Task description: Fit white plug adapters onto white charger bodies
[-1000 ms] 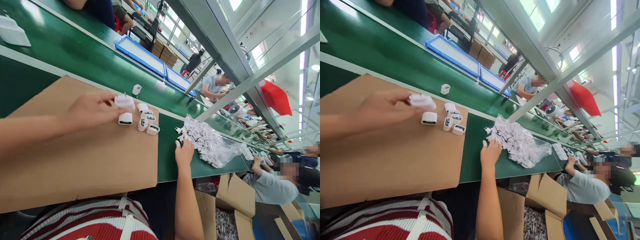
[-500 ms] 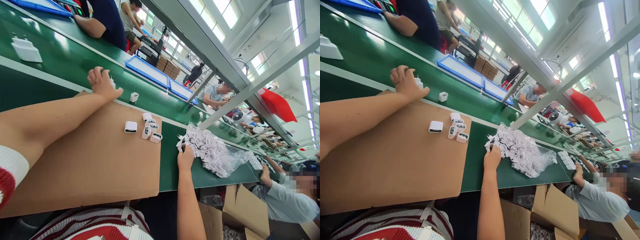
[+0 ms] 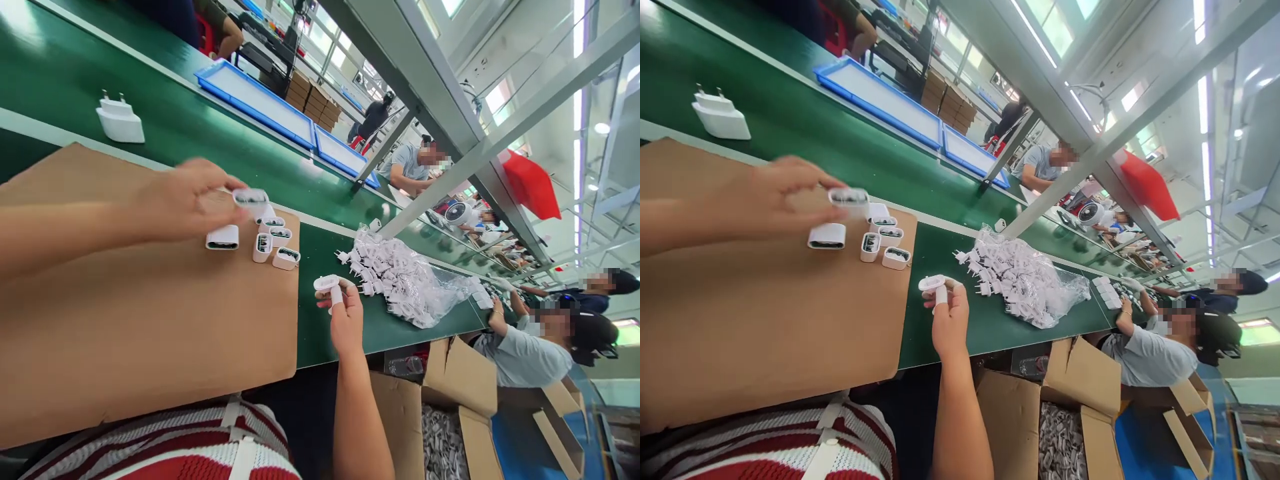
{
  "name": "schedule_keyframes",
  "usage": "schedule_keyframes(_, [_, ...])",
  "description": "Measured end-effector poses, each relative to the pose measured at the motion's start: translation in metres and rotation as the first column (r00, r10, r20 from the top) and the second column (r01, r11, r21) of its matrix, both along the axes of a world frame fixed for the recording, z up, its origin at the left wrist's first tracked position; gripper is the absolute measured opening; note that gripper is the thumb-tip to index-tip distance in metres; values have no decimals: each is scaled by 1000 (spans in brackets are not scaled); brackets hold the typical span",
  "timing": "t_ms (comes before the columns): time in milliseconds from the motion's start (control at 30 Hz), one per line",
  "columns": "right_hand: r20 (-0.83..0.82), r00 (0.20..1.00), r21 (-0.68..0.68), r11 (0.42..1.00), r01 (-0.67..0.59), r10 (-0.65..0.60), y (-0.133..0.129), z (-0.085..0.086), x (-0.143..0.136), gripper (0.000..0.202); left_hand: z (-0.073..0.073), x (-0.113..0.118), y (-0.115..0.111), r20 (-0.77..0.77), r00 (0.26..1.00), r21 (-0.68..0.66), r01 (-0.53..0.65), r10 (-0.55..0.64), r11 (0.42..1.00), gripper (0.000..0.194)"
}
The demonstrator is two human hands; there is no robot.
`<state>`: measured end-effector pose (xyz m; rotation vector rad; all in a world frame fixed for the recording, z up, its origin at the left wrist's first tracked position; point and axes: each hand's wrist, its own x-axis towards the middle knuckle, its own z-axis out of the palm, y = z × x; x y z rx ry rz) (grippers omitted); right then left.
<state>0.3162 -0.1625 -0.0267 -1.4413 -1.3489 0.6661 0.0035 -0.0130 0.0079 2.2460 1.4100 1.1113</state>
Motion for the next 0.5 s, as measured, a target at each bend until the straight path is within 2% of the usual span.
schedule_keyframes(67, [272, 962, 96, 994, -59, 31, -13, 12, -10, 27, -11, 2, -43, 23, 966, -31, 258, -257, 966, 53])
schedule_keyframes(133, [560, 826, 153, 972, -177, 62, -23, 17, -20, 27, -27, 4, -75, 27, 920, -64, 392, -391, 918, 39])
schedule_keyframes(233, [818, 559, 86, 933, -351, 135, -28, 8, -31, 24, -51, 8, -95, 75, 907, -147, 422, -415, 895, 32])
schedule_keyframes(267, [851, 504, 63, 925, -374, 146, -28, 3, -33, 23, -59, 9, -97, 103, 908, -175, 418, -405, 892, 34])
schedule_keyframes(300, [862, 484, 48, 925, -376, 152, -28, -3, -33, 23, -65, 10, -96, 128, 911, -196, 411, -392, 890, 38])
schedule_keyframes(333, [854, 496, 37, 931, -364, 160, -27, -6, -33, 26, -70, 10, -95, 153, 912, -208, 405, -379, 890, 42])
schedule_keyframes(400, [789, 584, 18, 944, -330, 190, -24, -9, -32, 35, -75, 11, -90, 191, 907, -220, 412, -376, 884, 48])
schedule_keyframes(500, [642, 732, 39, 944, -328, 228, -18, 3, -37, 35, -73, 12, -86, 208, 886, -225, 456, -415, 861, 43])
